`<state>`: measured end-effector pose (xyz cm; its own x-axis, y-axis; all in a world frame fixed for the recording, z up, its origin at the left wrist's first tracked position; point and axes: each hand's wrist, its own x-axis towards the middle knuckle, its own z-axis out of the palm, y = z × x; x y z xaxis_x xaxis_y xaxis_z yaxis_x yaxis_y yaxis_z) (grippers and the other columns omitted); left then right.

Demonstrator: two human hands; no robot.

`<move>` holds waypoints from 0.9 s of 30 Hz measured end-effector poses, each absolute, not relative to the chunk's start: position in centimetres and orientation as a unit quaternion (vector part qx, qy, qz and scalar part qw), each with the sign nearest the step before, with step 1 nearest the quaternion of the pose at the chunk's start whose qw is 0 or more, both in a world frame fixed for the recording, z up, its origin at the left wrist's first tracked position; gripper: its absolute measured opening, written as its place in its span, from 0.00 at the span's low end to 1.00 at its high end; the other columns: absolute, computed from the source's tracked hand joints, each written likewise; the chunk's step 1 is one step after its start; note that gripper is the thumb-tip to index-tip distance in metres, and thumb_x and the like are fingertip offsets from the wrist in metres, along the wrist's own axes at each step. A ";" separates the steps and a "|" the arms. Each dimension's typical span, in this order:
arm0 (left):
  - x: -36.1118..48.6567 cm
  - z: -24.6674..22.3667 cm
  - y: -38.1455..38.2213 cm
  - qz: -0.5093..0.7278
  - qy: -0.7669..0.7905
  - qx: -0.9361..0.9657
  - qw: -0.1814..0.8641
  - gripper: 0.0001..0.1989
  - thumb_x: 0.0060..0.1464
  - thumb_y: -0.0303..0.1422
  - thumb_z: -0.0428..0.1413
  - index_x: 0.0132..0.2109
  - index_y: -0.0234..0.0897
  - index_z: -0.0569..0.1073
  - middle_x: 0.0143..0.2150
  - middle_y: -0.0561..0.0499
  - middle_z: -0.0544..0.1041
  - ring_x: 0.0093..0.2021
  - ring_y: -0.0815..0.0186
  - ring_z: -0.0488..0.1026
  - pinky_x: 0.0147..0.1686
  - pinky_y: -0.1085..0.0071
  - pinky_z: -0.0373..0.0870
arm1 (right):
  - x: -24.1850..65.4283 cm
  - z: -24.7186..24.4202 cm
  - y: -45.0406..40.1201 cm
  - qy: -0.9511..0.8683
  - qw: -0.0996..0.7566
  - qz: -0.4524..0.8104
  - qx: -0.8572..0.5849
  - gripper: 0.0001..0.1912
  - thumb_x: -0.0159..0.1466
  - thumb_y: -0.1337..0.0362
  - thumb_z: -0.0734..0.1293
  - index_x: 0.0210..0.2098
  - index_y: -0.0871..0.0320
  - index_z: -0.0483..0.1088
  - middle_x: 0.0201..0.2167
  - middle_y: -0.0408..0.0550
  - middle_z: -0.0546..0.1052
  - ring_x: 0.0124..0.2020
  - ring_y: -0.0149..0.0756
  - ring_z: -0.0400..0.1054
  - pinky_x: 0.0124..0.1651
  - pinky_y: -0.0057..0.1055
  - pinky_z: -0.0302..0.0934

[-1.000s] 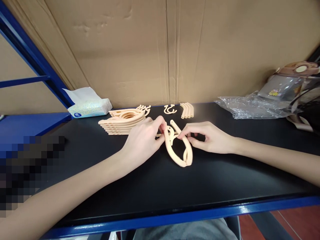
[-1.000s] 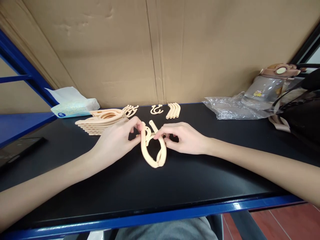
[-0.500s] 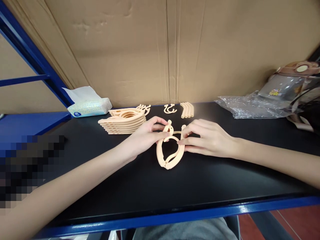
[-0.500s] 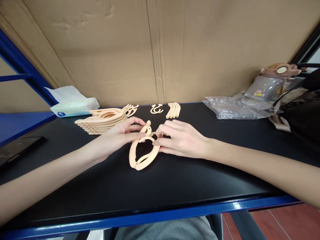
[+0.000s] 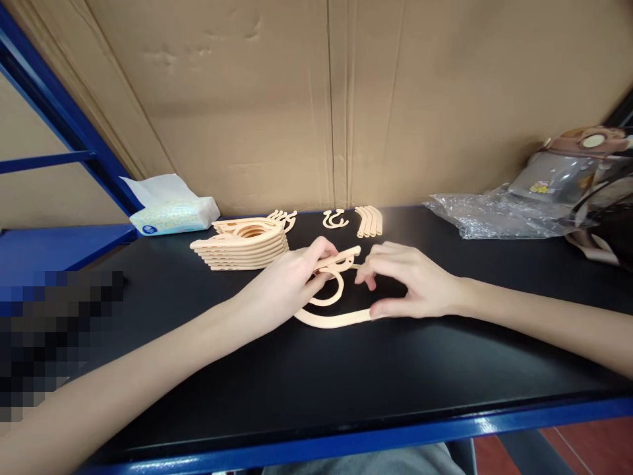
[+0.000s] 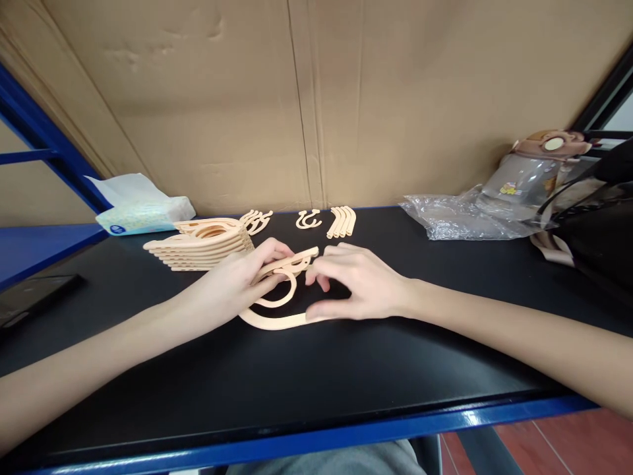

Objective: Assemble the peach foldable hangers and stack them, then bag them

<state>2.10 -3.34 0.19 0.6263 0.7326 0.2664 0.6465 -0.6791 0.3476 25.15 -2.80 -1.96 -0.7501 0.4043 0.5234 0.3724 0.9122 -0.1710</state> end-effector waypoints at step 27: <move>1.9 -0.4 -2.3 0.162 0.357 0.919 -0.040 0.11 0.61 0.29 0.50 0.40 0.39 0.78 0.41 0.49 0.80 0.42 0.60 0.77 0.42 0.67 0.68 | 26.4 -0.2 -1.6 -0.917 0.094 -0.071 -0.380 0.16 0.64 0.52 0.60 0.28 0.57 0.69 0.28 0.44 0.74 0.28 0.33 0.66 0.31 0.29 0.53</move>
